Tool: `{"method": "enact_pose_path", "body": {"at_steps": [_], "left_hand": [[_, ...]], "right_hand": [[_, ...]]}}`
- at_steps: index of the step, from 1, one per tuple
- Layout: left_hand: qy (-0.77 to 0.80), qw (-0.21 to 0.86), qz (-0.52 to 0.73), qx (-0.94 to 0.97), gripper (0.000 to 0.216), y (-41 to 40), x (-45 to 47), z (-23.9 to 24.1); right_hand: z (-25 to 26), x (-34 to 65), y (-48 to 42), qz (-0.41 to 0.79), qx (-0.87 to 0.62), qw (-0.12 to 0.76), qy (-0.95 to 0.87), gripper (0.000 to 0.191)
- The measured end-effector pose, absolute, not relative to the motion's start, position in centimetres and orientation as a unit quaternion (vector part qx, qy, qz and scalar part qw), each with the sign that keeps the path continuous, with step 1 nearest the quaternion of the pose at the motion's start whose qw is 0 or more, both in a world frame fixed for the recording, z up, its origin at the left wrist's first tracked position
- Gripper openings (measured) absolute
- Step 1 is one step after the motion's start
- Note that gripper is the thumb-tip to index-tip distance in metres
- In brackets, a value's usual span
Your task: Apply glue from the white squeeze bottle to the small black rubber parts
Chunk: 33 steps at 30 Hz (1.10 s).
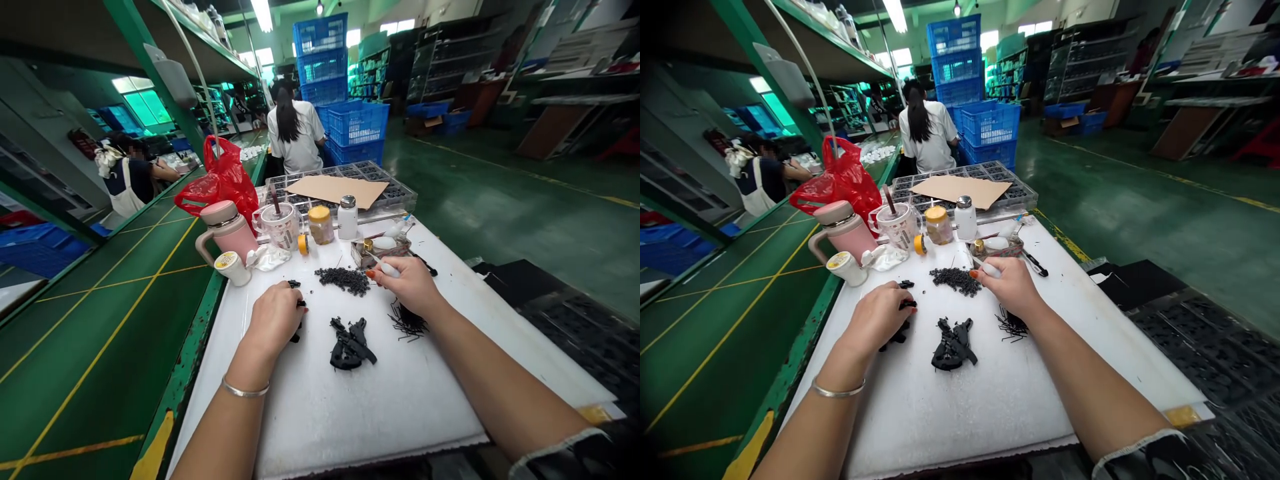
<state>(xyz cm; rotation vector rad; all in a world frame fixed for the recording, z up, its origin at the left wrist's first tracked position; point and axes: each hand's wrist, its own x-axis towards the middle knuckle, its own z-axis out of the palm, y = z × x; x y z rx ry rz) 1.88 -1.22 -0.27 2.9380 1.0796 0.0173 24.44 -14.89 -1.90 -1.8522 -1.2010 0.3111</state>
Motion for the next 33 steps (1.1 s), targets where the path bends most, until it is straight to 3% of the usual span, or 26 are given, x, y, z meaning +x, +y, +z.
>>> {"method": "enact_pose_path", "body": {"at_steps": [7, 15, 18, 22, 26, 33], "left_hand": [[0.337, 0.031, 0.012, 0.941, 0.006, -1.3, 2.2, -1.2], [0.332, 0.199, 0.168, 0.906, 0.007, 0.2, 0.6, -1.0], [0.351, 0.282, 0.232, 0.862, 0.014, 1.0, 0.5, -1.2], [0.322, 0.513, 0.306, 0.734, 0.023, 1.2, 0.5, -1.2], [0.291, 0.667, 0.362, 0.583, 0.038, 0.4, 0.5, -0.4], [0.245, 0.765, 0.398, 0.443, 0.043, -0.6, 0.7, 0.7]], "right_hand": [[-1.7, 24.3, -15.0, 0.107, -0.752, 0.435, -0.484, 0.039], [-0.1, 25.1, -16.1, 0.119, -0.761, 0.459, -0.442, 0.036], [1.1, 25.3, -17.0, 0.149, -0.796, 0.337, -0.481, 0.027], [1.1, 24.7, -17.5, 0.185, -0.820, 0.169, -0.514, 0.012], [0.0, 23.3, -17.3, 0.170, -0.842, 0.096, -0.504, 0.011], [-0.6, 22.3, -17.1, 0.148, -0.834, 0.061, -0.528, 0.006]]}}
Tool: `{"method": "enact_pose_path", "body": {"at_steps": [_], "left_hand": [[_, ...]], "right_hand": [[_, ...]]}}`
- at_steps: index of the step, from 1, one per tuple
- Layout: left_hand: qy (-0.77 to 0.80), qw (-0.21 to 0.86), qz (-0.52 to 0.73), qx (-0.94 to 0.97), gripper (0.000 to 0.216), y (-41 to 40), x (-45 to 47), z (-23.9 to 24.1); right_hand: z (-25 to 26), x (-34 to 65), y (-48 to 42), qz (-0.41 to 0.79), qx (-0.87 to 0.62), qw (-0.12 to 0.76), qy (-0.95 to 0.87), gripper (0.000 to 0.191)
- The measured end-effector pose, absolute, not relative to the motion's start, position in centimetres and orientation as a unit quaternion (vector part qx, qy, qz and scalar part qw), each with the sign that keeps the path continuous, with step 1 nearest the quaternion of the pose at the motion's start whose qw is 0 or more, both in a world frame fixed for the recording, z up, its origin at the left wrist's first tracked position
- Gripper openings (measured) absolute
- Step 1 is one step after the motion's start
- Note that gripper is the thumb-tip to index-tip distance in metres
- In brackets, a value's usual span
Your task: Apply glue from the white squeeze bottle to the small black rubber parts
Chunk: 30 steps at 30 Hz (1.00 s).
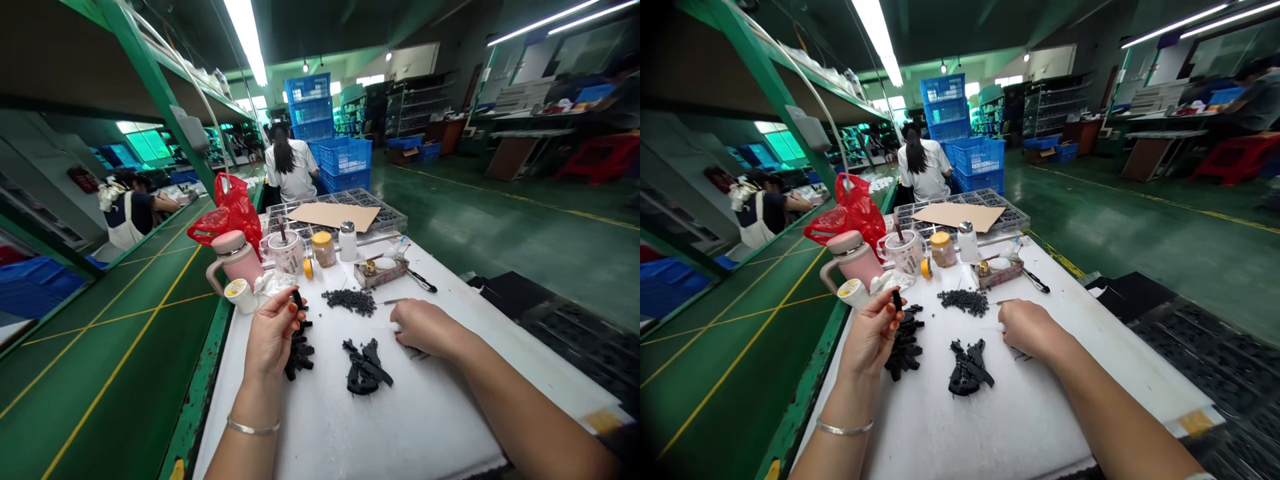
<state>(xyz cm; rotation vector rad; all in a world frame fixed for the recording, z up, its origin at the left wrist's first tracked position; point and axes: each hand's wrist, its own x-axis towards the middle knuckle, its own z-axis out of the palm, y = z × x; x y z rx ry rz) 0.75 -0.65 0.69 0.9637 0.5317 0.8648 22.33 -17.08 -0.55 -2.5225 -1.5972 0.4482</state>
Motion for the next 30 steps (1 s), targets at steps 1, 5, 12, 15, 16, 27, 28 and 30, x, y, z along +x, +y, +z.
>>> {"method": "enact_pose_path", "body": {"at_steps": [1, 5, 12, 15, 16, 27, 28, 30], "left_hand": [[0.241, 0.774, 0.393, 0.434, 0.043, -0.8, 0.8, 0.7], [0.230, 0.807, 0.348, 0.418, 0.041, -1.6, 0.8, 0.8], [0.213, 0.846, 0.275, 0.403, 0.028, -2.9, 1.3, 0.5], [0.197, 0.856, 0.263, 0.400, 0.025, -3.2, 1.5, 0.4], [0.193, 0.857, 0.261, 0.400, 0.024, -3.4, 1.5, 0.4], [0.177, 0.867, 0.258, 0.389, 0.024, -3.5, 1.5, 0.7], [0.175, 0.868, 0.256, 0.387, 0.025, -3.6, 1.5, 0.7], [0.172, 0.869, 0.256, 0.387, 0.025, -3.6, 1.5, 0.7]], "right_hand": [[-0.4, 22.5, -17.2, 0.152, -0.829, 0.067, -0.534, 0.006], [0.1, 23.5, -17.8, 0.162, -0.812, 0.109, -0.550, 0.003], [-0.1, 25.3, -18.4, 0.284, -0.796, 0.211, -0.492, 0.007], [0.0, 25.6, -18.5, 0.280, -0.799, 0.218, -0.486, 0.007], [0.0, 25.6, -18.5, 0.282, -0.797, 0.224, -0.485, 0.007], [1.9, 25.2, -18.9, 0.259, -0.803, 0.233, -0.483, 0.007], [2.4, 25.0, -18.8, 0.240, -0.805, 0.241, -0.486, 0.007], [3.3, 24.6, -18.6, 0.195, -0.803, 0.271, -0.494, 0.008]]}}
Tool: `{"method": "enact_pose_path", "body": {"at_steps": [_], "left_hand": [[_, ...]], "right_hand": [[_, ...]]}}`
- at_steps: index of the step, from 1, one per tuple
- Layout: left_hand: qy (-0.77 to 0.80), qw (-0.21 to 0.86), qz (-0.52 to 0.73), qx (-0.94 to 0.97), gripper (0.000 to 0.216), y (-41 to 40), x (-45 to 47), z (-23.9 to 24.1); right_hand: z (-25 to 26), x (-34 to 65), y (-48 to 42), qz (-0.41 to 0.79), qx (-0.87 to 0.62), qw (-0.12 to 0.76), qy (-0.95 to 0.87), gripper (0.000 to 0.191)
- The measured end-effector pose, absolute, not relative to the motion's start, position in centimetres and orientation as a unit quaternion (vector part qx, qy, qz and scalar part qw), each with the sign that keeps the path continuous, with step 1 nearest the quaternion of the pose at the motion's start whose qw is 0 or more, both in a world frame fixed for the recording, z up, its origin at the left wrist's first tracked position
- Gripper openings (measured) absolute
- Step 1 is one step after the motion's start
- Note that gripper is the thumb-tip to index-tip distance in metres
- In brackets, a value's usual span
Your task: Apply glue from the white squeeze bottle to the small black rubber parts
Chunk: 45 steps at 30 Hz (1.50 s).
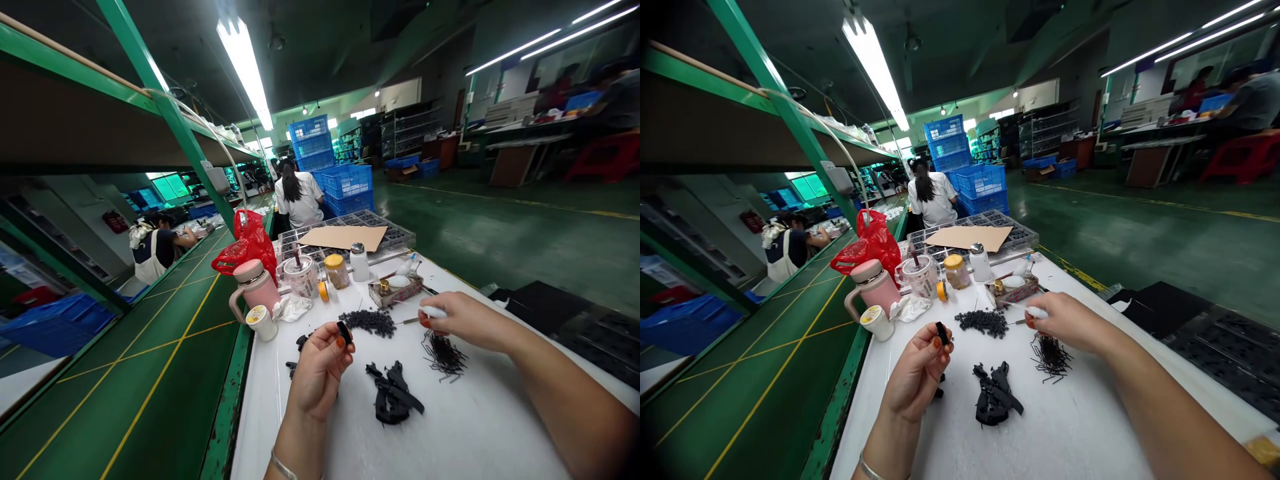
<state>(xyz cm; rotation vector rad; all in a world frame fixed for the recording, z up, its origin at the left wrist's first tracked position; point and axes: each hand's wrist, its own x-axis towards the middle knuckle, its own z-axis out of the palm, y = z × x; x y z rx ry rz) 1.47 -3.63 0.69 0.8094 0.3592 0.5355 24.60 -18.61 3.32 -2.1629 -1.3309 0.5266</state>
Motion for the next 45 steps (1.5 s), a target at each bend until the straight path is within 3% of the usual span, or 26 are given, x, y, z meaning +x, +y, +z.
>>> {"method": "enact_pose_path", "body": {"at_steps": [7, 22, 45], "left_hand": [[0.180, 0.865, 0.258, 0.390, 0.022, -3.9, 1.7, 0.8], [0.196, 0.874, 0.243, 0.373, 0.021, -3.8, 2.1, -0.2], [0.207, 0.869, 0.230, 0.386, 0.021, -4.2, 2.4, -0.6]], "right_hand": [[6.5, 21.6, -16.4, 0.223, -0.699, 0.419, -0.535, 0.013], [4.9, 17.5, -15.0, 0.224, -0.610, 0.564, -0.510, 0.011], [3.3, 15.7, -15.2, 0.013, -0.658, 0.440, -0.611, 0.005]]}}
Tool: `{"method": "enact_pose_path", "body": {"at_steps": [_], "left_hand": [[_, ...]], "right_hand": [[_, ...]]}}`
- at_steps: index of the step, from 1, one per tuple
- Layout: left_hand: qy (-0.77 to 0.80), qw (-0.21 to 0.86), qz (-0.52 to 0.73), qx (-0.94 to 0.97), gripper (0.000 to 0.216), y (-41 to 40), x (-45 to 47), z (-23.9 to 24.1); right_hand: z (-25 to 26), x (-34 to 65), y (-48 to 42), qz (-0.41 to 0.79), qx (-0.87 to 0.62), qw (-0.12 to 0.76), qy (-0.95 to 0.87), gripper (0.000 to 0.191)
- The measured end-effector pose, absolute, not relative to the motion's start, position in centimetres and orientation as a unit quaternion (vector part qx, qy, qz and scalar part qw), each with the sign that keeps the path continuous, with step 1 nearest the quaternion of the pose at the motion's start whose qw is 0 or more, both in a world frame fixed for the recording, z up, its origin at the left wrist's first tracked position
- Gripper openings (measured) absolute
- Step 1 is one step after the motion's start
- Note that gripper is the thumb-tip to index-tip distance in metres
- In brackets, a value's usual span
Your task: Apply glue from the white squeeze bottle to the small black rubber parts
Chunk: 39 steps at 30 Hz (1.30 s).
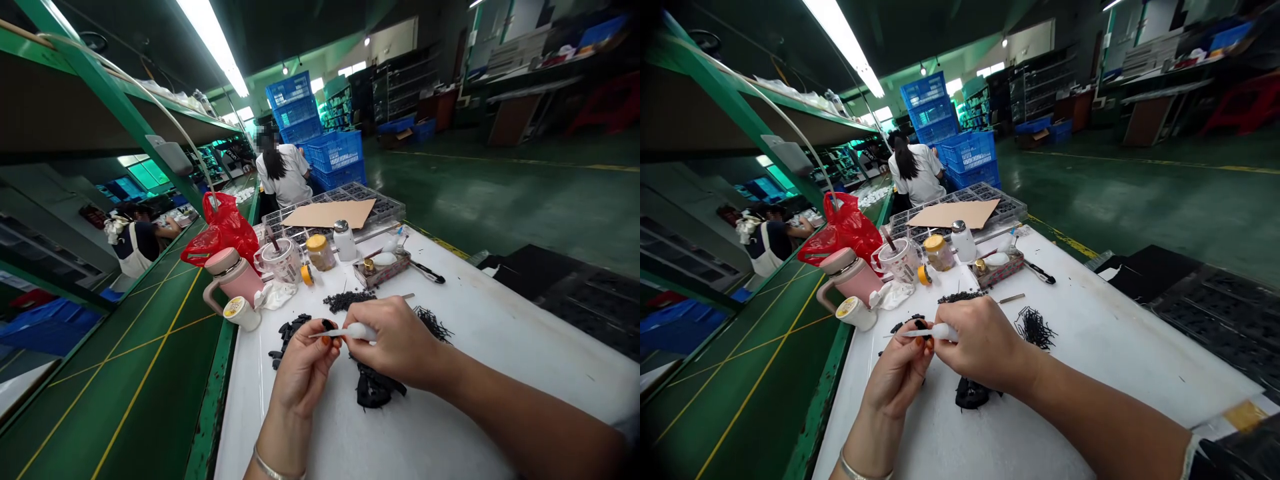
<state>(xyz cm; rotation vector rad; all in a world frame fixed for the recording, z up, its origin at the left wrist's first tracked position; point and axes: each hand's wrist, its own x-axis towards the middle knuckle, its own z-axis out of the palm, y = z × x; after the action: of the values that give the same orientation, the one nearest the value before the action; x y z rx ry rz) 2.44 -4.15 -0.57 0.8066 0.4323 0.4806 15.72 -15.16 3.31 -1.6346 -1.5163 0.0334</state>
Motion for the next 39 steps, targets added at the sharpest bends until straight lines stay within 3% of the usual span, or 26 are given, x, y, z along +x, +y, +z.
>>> {"method": "enact_pose_path", "body": {"at_steps": [13, 27, 34, 39], "left_hand": [[0.279, 0.829, 0.284, 0.393, 0.032, -4.3, 2.9, -1.0], [0.268, 0.827, 0.289, 0.400, 0.027, -4.4, 2.8, -0.2], [0.270, 0.804, 0.297, 0.438, 0.028, -4.4, 2.5, -0.1], [0.271, 0.773, 0.300, 0.489, 0.030, -4.6, 2.5, 0.2]], "right_hand": [[1.0, 15.3, -14.1, -0.112, -0.634, 0.366, -0.672, 0.007], [2.0, 16.1, -13.7, 0.147, -0.655, 0.496, -0.551, 0.012], [1.6, 15.9, -13.4, 0.205, -0.649, 0.521, -0.515, 0.013], [1.7, 16.5, -13.3, 0.174, -0.661, 0.510, -0.521, 0.016]]}}
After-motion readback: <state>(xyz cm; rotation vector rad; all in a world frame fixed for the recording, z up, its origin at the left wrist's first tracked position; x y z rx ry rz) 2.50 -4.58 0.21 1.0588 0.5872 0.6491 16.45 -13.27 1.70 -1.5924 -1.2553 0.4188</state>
